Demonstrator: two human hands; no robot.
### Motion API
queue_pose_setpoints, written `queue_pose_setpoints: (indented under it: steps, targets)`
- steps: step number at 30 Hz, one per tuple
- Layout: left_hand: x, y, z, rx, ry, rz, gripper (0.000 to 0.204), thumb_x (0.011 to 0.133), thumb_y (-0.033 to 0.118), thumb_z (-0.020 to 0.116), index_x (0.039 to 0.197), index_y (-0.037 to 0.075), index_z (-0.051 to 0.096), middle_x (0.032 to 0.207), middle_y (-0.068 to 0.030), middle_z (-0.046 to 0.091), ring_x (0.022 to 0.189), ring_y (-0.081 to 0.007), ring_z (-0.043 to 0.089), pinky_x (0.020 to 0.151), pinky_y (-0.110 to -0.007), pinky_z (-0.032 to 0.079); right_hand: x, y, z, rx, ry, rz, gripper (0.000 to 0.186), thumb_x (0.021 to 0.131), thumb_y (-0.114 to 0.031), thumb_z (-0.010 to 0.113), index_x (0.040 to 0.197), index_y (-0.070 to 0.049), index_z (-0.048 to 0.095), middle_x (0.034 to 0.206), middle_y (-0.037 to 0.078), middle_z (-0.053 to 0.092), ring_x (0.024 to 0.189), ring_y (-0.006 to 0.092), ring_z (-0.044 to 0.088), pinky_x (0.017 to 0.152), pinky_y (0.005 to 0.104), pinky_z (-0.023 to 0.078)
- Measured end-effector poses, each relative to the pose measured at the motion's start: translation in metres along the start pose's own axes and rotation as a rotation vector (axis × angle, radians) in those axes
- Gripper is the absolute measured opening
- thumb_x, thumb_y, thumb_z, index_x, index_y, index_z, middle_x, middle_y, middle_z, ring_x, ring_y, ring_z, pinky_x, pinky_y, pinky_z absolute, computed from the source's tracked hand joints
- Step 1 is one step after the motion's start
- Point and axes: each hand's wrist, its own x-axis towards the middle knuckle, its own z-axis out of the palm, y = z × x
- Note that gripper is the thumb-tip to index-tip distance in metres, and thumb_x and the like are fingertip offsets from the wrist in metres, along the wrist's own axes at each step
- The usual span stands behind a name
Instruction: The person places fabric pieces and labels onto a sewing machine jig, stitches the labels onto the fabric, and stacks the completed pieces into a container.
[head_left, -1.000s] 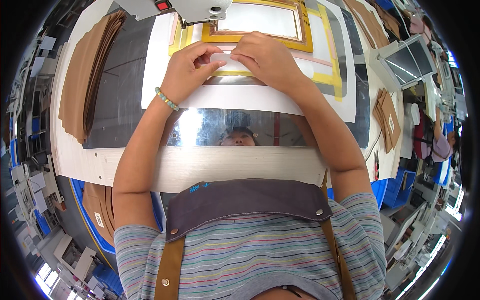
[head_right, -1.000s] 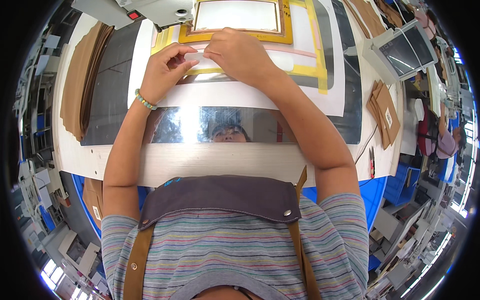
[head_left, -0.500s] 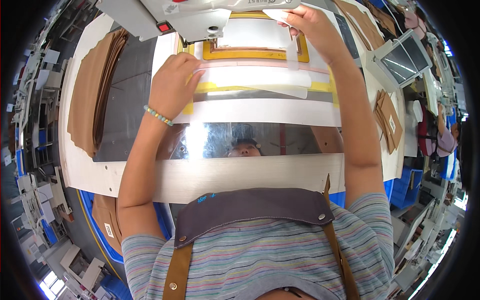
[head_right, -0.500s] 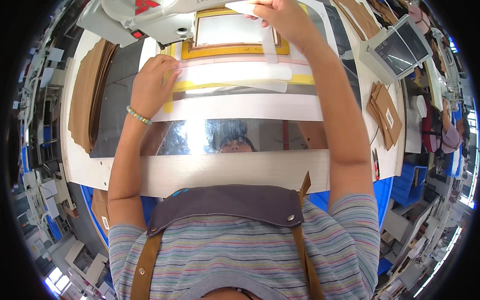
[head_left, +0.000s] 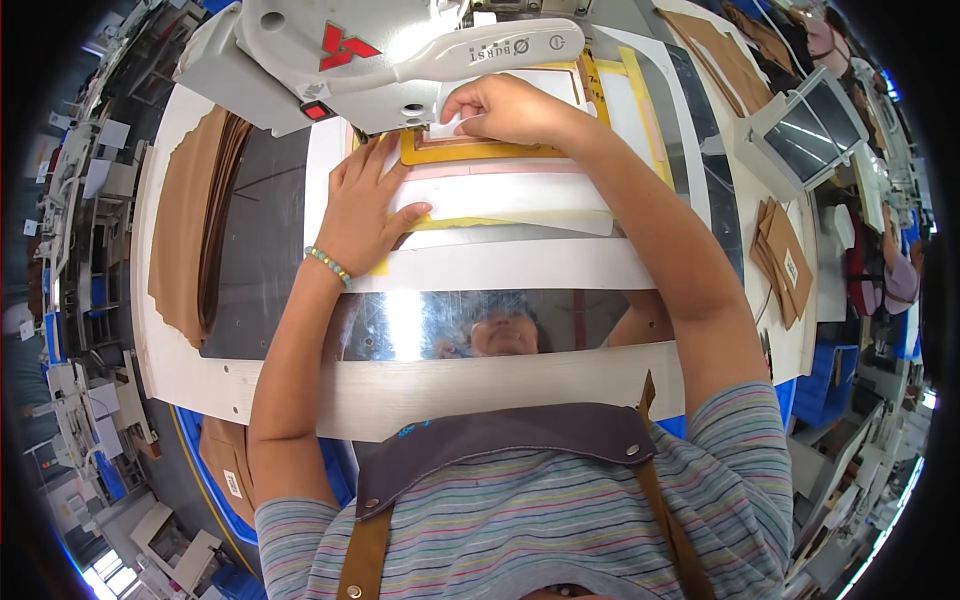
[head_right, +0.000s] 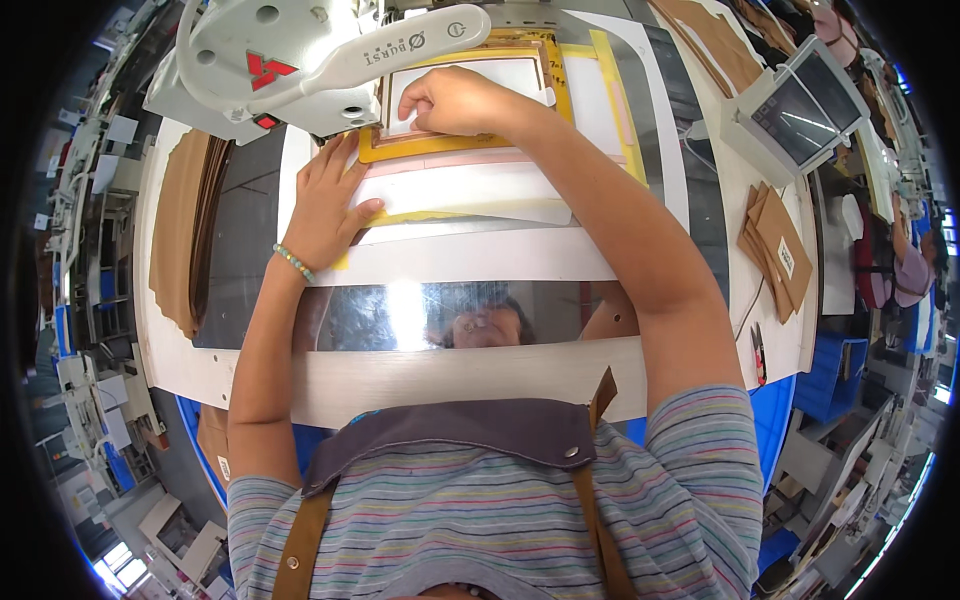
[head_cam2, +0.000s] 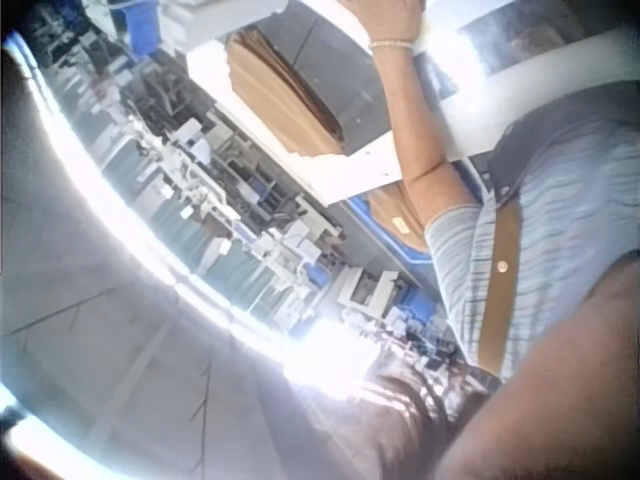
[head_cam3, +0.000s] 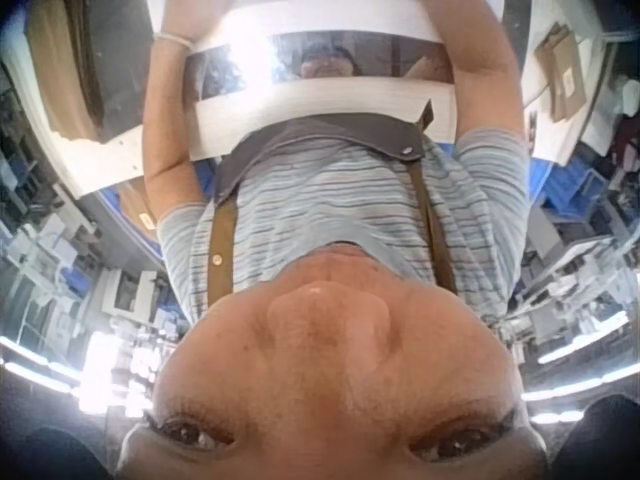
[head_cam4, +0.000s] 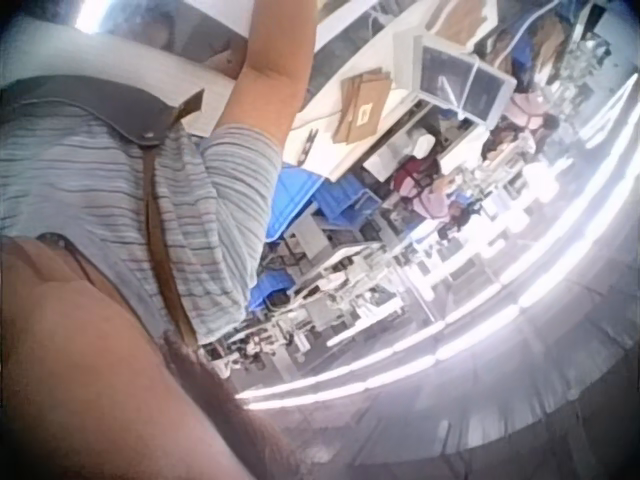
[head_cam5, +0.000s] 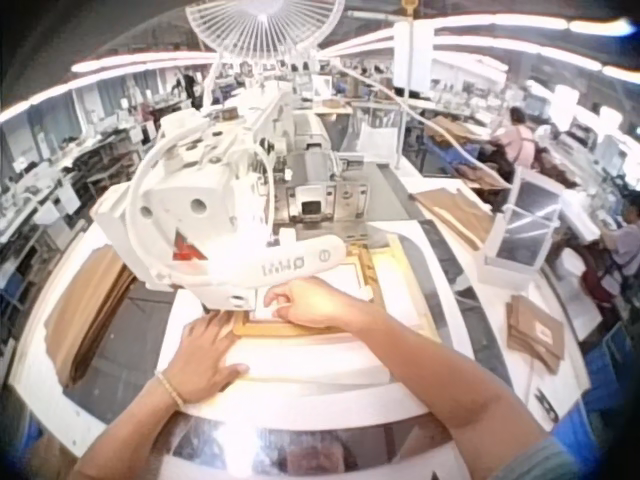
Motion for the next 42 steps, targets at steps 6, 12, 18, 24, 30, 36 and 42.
queue_pose_setpoints:
  steps: [6, 12, 18, 24, 30, 36, 42]
  targets:
    - [0.002, 0.004, 0.001, 0.037, -0.004, -0.010, 0.069, 0.107, 0.055, 0.050, 0.156, 0.007, 0.053, 0.169, -0.0216, 0.037, 0.159, -0.0384, 0.029, 0.124, -0.052, 0.023, 0.009, -0.014, 0.002, -0.004, -0.015, -0.001, 0.036, 0.090, -0.017, 0.073, 0.124, -0.007, 0.075, 0.091, 0.008, 0.074, 0.089, 0.0209, 0.070, 0.082, 0.0365, 0.054]
    - [0.004, 0.005, 0.003, 0.014, 0.014, -0.034, 0.067, 0.107, 0.053, 0.051, 0.155, 0.007, 0.054, 0.168, -0.0207, 0.040, 0.158, -0.0393, 0.032, 0.124, -0.052, 0.026, -0.009, 0.013, -0.031, 0.061, 0.053, -0.017, 0.022, 0.093, -0.016, 0.072, 0.114, -0.007, 0.074, 0.085, 0.000, 0.067, 0.083, 0.0096, 0.061, 0.077, 0.0280, 0.049]
    - [0.002, 0.004, 0.006, 0.039, 0.092, -0.059, 0.061, 0.105, 0.049, 0.058, 0.151, 0.008, 0.061, 0.168, -0.0202, 0.041, 0.154, -0.0410, 0.037, 0.126, -0.050, 0.027, -0.048, 0.056, -0.078, -0.095, 0.107, 0.073, 0.010, 0.090, -0.013, 0.074, 0.097, -0.006, 0.076, 0.086, 0.001, 0.072, 0.082, 0.0093, 0.065, 0.076, 0.0281, 0.052]
    - [0.002, 0.003, 0.007, 0.044, 0.057, -0.062, 0.062, 0.107, 0.047, 0.052, 0.153, 0.005, 0.057, 0.169, -0.0211, 0.039, 0.157, -0.0394, 0.032, 0.126, -0.050, 0.025, -0.076, 0.050, -0.070, -0.289, 0.027, 0.013, 0.003, 0.080, -0.008, 0.074, 0.081, -0.007, 0.077, 0.072, 0.004, 0.071, 0.067, 0.0155, 0.065, 0.062, 0.0327, 0.051]
    - [0.003, 0.006, 0.008, 0.038, 0.065, -0.062, 0.061, 0.108, 0.048, 0.050, 0.151, 0.005, 0.059, 0.169, -0.0206, 0.038, 0.158, -0.0391, 0.031, 0.126, -0.049, 0.025, -0.074, 0.028, -0.073, -0.390, -0.090, 0.139, 0.007, 0.084, -0.001, 0.067, 0.086, -0.001, 0.074, 0.070, 0.007, 0.068, 0.066, 0.0152, 0.064, 0.064, 0.0316, 0.050]
    - [0.003, 0.005, 0.010, 0.010, 0.082, -0.064, 0.060, 0.106, 0.049, 0.055, 0.150, 0.008, 0.062, 0.168, -0.0209, 0.040, 0.156, -0.0402, 0.035, 0.125, -0.050, 0.026, -0.073, 0.022, -0.055, -0.739, -0.180, 0.184, 0.014, 0.088, 0.001, 0.058, 0.086, -0.003, 0.071, 0.085, 0.011, 0.068, 0.082, 0.0270, 0.067, 0.074, 0.0375, 0.053]
    - [0.002, 0.005, 0.009, 0.044, 0.053, -0.078, 0.059, 0.107, 0.044, 0.055, 0.153, 0.007, 0.057, 0.170, -0.0193, 0.038, 0.158, -0.0377, 0.031, 0.126, -0.050, 0.026, -0.070, 0.046, -0.043, -0.987, 0.174, 0.047, 0.022, 0.094, -0.001, 0.051, 0.092, -0.003, 0.072, 0.102, 0.015, 0.069, 0.098, 0.0333, 0.067, 0.089, 0.0430, 0.056]
